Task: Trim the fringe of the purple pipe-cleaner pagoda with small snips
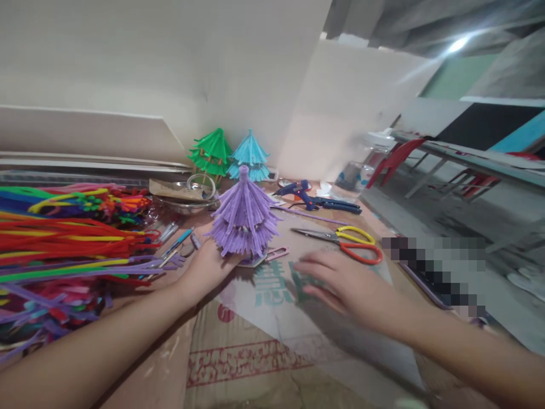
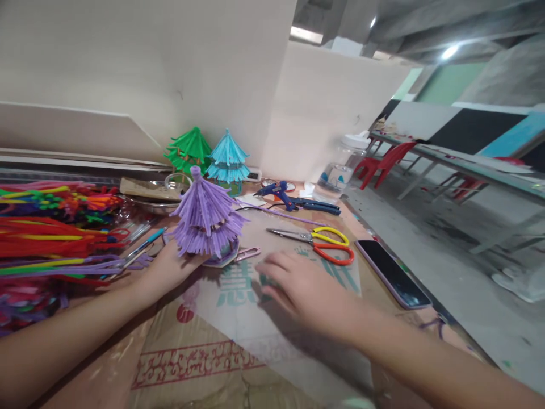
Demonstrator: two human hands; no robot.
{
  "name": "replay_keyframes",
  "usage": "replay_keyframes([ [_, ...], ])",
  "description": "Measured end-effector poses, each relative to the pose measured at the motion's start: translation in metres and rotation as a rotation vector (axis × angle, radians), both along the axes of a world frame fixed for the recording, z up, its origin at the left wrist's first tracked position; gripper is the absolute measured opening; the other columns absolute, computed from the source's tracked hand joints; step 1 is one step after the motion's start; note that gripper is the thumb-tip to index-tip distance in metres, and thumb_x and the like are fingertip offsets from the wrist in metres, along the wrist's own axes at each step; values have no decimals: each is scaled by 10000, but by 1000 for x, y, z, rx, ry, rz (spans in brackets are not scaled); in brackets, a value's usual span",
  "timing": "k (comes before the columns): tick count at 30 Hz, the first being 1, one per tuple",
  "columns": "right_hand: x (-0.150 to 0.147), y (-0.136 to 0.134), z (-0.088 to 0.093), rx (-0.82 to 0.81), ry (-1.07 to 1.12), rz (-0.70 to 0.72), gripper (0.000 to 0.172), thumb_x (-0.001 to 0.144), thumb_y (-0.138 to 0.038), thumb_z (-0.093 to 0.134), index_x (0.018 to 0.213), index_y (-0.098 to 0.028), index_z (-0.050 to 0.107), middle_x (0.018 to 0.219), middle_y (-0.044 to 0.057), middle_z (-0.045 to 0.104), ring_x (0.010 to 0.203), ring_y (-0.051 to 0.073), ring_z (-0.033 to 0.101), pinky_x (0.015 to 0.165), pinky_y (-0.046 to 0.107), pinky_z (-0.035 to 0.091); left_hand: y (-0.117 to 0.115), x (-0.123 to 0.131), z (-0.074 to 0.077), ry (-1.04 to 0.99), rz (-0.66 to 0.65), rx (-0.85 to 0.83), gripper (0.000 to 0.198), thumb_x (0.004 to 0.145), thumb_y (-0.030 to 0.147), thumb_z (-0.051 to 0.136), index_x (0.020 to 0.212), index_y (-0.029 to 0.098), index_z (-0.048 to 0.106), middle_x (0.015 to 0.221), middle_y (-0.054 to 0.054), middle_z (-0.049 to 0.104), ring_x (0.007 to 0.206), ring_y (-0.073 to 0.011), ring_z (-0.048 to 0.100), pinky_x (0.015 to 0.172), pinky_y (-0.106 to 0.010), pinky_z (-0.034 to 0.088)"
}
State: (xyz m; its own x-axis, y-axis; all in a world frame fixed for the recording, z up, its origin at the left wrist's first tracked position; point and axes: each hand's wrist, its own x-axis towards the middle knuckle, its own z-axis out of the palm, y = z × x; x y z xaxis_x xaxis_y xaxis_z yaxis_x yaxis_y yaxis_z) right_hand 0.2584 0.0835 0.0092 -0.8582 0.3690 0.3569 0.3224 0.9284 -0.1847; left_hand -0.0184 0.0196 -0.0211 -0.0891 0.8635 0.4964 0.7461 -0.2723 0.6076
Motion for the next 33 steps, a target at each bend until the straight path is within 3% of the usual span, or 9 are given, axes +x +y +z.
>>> replay_keyframes([
  [3,-33,23,-4,28,-113,73,354,891,-274,674,1226,-163,644,1118,162,665,1024,293,635,867,453,547,1,-2,1,5,20,-3,321,855,419,547,996,166,686,1069,-119,750,1047,-311,684,967,-440,533],
  [5,-47,33,-13,30,-113,72,268,933,-247,611,1179,-159,672,1010,134,676,922,256,649,794,398,553,0,-1,2,-13,43,-11,311,855,421,552,978,168,685,1045,-112,755,1019,-305,691,942,-431,544],
  [11,-48,34,-35,78,10,84,212,976,-243,542,1075,-151,706,890,110,666,834,227,636,742,354,528,-5,1,3,-49,65,-71,279,851,390,563,988,181,687,1067,-96,759,1026,-287,698,916,-404,558],
  [20,-48,32,-30,55,31,105,218,984,-236,516,1081,-146,690,893,106,685,814,230,634,713,354,542,-6,0,2,-49,53,-67,255,850,332,542,1015,217,700,1055,-72,765,982,-277,714,909,-402,572],
  [33,-53,33,-28,156,-10,117,187,963,-167,526,1082,-143,669,884,99,673,824,225,634,736,345,538,-8,-1,5,-70,72,-50,261,856,352,559,1008,188,692,1054,-83,768,1013,-276,709,878,-374,578],
])
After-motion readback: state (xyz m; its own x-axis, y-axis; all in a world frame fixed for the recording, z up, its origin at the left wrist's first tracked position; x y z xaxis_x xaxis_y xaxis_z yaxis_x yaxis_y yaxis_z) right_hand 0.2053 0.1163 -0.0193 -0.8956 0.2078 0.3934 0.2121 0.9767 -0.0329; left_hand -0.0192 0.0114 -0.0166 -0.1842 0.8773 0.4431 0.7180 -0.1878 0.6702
